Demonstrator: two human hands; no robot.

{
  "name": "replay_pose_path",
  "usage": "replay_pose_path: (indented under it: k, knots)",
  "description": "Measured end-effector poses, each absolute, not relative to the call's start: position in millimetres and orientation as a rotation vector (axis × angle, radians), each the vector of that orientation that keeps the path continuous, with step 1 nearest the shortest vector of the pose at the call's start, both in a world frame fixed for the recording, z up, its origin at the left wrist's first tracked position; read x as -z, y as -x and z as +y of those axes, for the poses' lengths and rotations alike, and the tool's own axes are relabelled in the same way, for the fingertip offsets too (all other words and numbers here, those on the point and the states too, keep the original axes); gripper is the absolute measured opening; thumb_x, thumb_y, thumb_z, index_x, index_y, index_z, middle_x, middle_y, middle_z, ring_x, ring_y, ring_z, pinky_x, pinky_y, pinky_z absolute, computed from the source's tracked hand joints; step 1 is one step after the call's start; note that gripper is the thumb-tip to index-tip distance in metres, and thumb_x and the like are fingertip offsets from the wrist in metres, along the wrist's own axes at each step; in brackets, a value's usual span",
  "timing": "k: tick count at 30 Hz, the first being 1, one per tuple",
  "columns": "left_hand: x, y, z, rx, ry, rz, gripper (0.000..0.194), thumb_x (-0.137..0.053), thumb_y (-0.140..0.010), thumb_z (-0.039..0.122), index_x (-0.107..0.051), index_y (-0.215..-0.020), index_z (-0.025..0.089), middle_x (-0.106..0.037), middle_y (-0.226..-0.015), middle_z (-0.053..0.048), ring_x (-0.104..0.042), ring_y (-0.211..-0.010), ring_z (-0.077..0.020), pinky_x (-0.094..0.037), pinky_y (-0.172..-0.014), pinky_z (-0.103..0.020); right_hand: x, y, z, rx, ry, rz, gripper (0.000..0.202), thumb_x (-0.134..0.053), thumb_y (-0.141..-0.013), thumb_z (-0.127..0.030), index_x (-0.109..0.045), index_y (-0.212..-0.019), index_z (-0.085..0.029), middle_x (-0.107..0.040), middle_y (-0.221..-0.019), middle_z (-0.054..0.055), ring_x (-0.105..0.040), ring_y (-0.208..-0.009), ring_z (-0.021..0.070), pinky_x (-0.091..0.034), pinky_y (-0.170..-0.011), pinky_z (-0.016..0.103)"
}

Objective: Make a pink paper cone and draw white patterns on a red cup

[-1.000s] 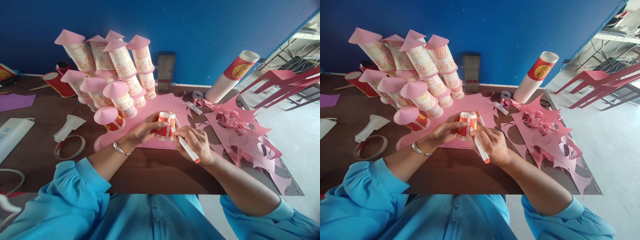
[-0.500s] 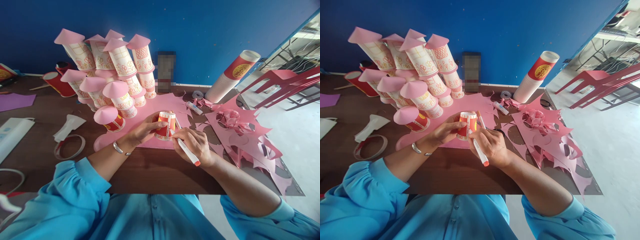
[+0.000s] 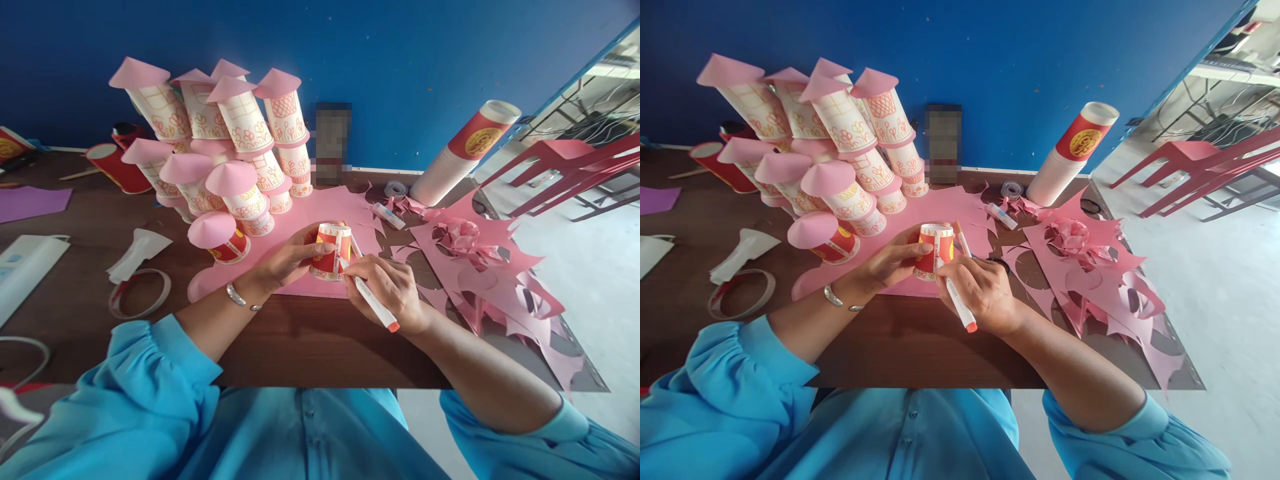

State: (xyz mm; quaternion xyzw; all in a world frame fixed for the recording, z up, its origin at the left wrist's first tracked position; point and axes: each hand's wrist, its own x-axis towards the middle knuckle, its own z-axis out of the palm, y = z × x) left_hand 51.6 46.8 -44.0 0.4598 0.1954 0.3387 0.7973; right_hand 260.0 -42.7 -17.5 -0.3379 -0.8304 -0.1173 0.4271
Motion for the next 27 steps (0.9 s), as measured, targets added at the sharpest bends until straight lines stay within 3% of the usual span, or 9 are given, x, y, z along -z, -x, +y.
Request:
replay_pose_path:
  k: [5,27]
  knots:
    - [42.1,-52.2,46.6,-0.736,-0.974,0.395,0.05,-0.093,-0.09,0.034,-0.077,-0.135,0.02,-0.084,-0.129,-0.015,-0.08,-0.118,-0.032,-0.061,-0.105,-0.048,17.8,-260.7,-42.4,0.294,0.843,-2.075,0.019,-0.064,-0.102,-0.007,-0.059,-0.106,-0.024,-0.074,-0.077,-0.003,-0.07,-0.061,0.0143,-0.054,-0.057,0.026]
    - [42.2,-51.0,46.2,-0.725,-1.0,0.401,0.054,-0.092,-0.09,0.034,-0.075,-0.139,0.021,-0.081,-0.137,-0.016,-0.078,-0.126,-0.0353,-0.06,-0.107,-0.049,14.3,-262.3,-42.3,0.285,0.813,-2.082,0.02,-0.068,-0.1,-0.008,-0.063,-0.11,-0.025,-0.076,-0.08,-0.002,-0.073,-0.065,0.0148,-0.058,-0.06,0.025]
